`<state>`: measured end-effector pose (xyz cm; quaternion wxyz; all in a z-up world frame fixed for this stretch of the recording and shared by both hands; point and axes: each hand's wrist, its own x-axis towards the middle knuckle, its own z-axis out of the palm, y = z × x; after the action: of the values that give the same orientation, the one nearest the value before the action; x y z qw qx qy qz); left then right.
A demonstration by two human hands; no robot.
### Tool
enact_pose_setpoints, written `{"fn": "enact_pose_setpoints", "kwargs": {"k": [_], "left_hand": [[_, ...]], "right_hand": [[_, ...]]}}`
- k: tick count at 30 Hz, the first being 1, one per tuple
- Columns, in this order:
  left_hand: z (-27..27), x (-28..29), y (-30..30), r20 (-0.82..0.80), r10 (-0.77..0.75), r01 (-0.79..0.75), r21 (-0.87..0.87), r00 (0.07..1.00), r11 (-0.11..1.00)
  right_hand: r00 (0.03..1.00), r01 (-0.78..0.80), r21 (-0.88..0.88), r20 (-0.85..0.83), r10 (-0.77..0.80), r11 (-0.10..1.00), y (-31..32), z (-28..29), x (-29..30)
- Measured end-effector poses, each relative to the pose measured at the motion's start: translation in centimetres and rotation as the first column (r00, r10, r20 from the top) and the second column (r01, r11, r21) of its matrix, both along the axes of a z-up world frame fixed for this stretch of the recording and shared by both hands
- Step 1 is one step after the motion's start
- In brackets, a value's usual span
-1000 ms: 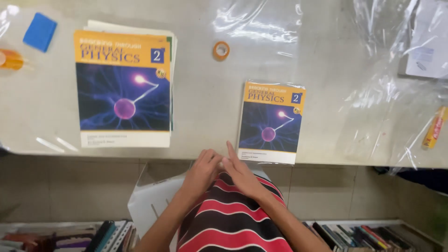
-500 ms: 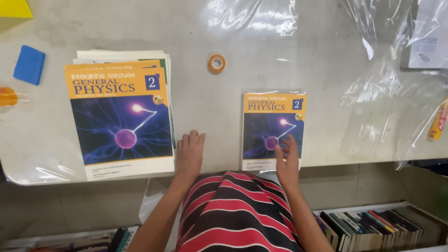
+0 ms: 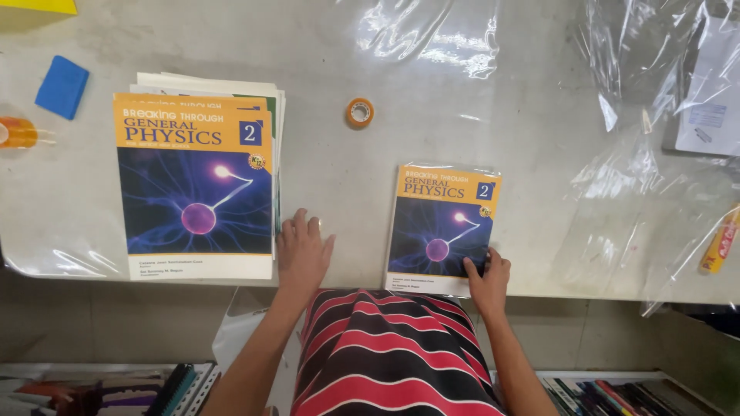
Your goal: The person is wrapping physics textbooks with clear plastic film and tape in a library.
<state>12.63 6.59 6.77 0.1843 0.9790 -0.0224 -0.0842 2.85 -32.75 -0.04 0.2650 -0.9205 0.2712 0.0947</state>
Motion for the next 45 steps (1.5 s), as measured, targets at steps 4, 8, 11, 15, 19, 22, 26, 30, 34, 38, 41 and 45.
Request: {"fn": "enact_pose_setpoints", "kwargs": {"k": [4, 8, 11, 15, 19, 22, 26, 30, 34, 38, 41, 45], "left_hand": [[-3.1, -0.1, 0.3, -0.146, 0.051, -0.048, 0.028, 0.988, 0.998], [-2.8, 1.1, 0.4, -0.072, 0.076, -0.068, 0.113, 0.995, 0.991], [-2.1, 2.6, 0.2, 0.029, 0.039, -0.04, 0.048, 0.999, 0.998], [-2.8, 6.6, -1.6, -0.091, -0.048, 0.045, -0.035, 0.995, 0.998], [-3.9, 13.3, -5.3, 0.244, -0.116, 0.137, -0.071, 0.963, 0.988], [-5.1, 17.2, -7.1, 0.256, -0.123, 0.143, -0.063, 0.959, 0.988], [-7.6, 18.3, -7.7, 0.115, -0.075, 0.076, -0.008, 0.991, 0.997], [-5.4, 15.8, -8.1, 0.202, -0.033, 0.029, 0.024, 0.979, 0.999], [-4.9, 6.9, -11.0, -0.009, 0.126, -0.123, -0.302, 0.992, 0.945], [-6.0, -1.2, -13.5, -0.199, 0.178, -0.251, -0.448, 0.964, 0.858], [-5.7, -1.3, -14.4, -0.268, 0.262, -0.361, -0.451, 0.927, 0.816], [-6.1, 1.0, -15.1, -0.314, 0.313, -0.43, -0.442, 0.896, 0.787]], "right_hand": [[1.0, -0.011, 0.024, -0.001, 0.011, 1.0, 0.1, 0.3, 0.5], [1.0, -0.015, 0.018, -0.01, 0.015, 1.0, 0.0, 0.3, 0.5], [1.0, -0.022, 0.019, -0.016, 0.022, 1.0, 0.3, 0.8, 0.8], [1.0, 0.001, 0.079, 0.013, -0.002, 0.997, -0.2, -0.2, 0.7], [0.994, 0.106, 0.187, -0.011, -0.105, 0.977, -0.8, 0.0, 1.4], [0.962, 0.266, 0.343, -0.151, -0.226, 0.901, -1.5, 0.9, 2.2], [0.915, 0.395, 0.497, -0.292, -0.28, 0.772, -2.3, 1.6, 3.2], [0.916, 0.38, 0.472, -0.311, -0.253, 0.796, -1.3, 2.0, 3.0], [0.907, 0.407, 0.515, -0.323, -0.269, 0.754, 1.6, 3.3, 3.9], [0.866, 0.498, 0.58, -0.374, -0.332, 0.645, 3.4, 3.5, 5.0], [0.869, 0.493, 0.601, -0.365, -0.334, 0.629, 3.6, 3.2, 5.7], [0.898, 0.44, 0.646, -0.295, -0.327, 0.624, 1.8, 1.5, 6.4]]}}
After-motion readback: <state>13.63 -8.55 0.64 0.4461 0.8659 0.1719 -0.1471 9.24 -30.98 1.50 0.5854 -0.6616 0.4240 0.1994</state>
